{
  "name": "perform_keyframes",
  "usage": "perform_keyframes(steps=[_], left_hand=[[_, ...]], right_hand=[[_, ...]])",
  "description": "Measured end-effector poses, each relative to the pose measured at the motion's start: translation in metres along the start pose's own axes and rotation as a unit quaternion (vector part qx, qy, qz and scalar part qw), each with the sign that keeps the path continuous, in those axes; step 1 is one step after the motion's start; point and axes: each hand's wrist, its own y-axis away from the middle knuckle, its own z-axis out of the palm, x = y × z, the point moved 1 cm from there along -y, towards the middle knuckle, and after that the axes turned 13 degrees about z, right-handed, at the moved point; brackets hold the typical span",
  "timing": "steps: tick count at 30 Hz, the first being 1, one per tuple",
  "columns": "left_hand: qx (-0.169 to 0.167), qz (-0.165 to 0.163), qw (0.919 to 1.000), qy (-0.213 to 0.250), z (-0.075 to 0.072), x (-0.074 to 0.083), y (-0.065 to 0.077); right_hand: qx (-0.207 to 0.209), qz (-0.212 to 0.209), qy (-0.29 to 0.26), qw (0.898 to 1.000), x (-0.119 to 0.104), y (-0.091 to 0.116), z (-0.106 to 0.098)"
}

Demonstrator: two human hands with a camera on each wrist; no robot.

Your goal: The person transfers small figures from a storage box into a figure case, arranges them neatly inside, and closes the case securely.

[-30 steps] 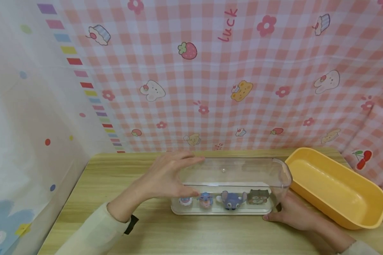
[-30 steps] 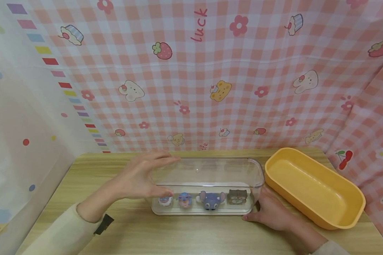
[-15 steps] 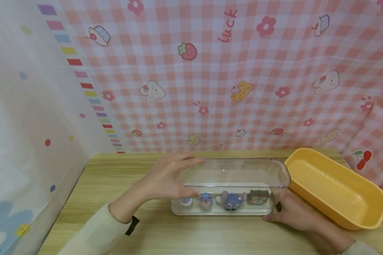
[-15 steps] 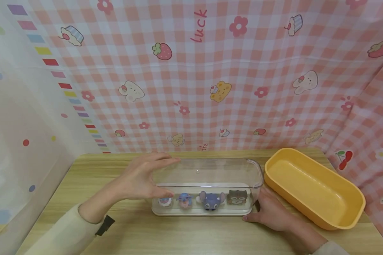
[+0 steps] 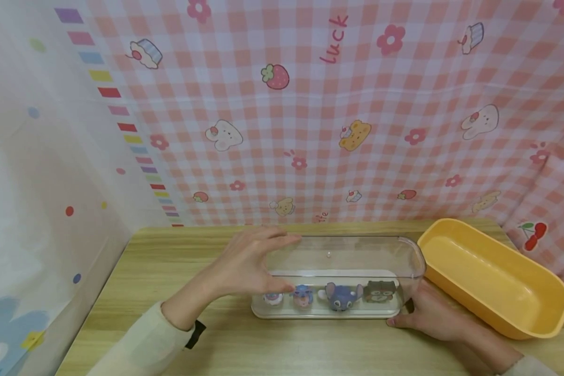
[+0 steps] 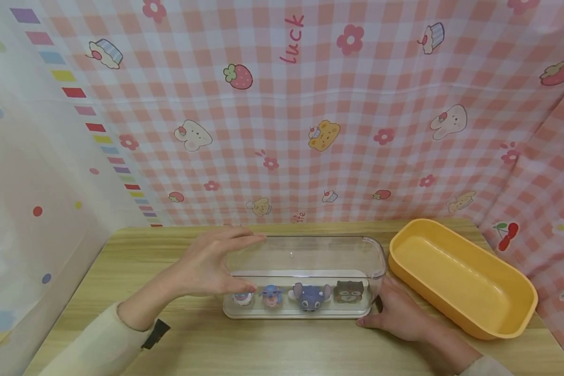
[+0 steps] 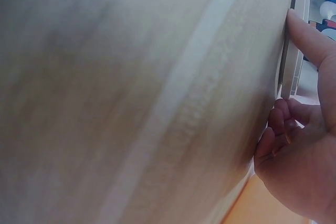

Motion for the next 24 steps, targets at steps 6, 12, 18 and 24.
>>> perform_keyframes(steps=[6, 12, 18, 24], left_hand=[[-0.001, 0.002, 1.0000, 0.001, 0.0011, -0.0004, -0.0001], [-0.009, -0.006, 0.9999, 0.005, 0.0024, -0.0006, 0.0008], [-0.006, -0.002, 1.0000, 0.006, 0.0047, -0.0014, 0.0010], [-0.002, 0.000, 1.0000, 0.009, 0.0072, -0.0021, 0.0014]], right_hand=[[0.000, -0.008, -0.003, 1.000, -0.0003, 0.0000, -0.0004], [0.002, -0.003, 0.005, 1.000, -0.0006, -0.0002, -0.0008], [0.007, -0.001, 0.014, 1.000, -0.0001, -0.0003, -0.0005], [0.003, -0.009, 0.015, 1.000, -0.0004, 0.0006, -0.0011]])
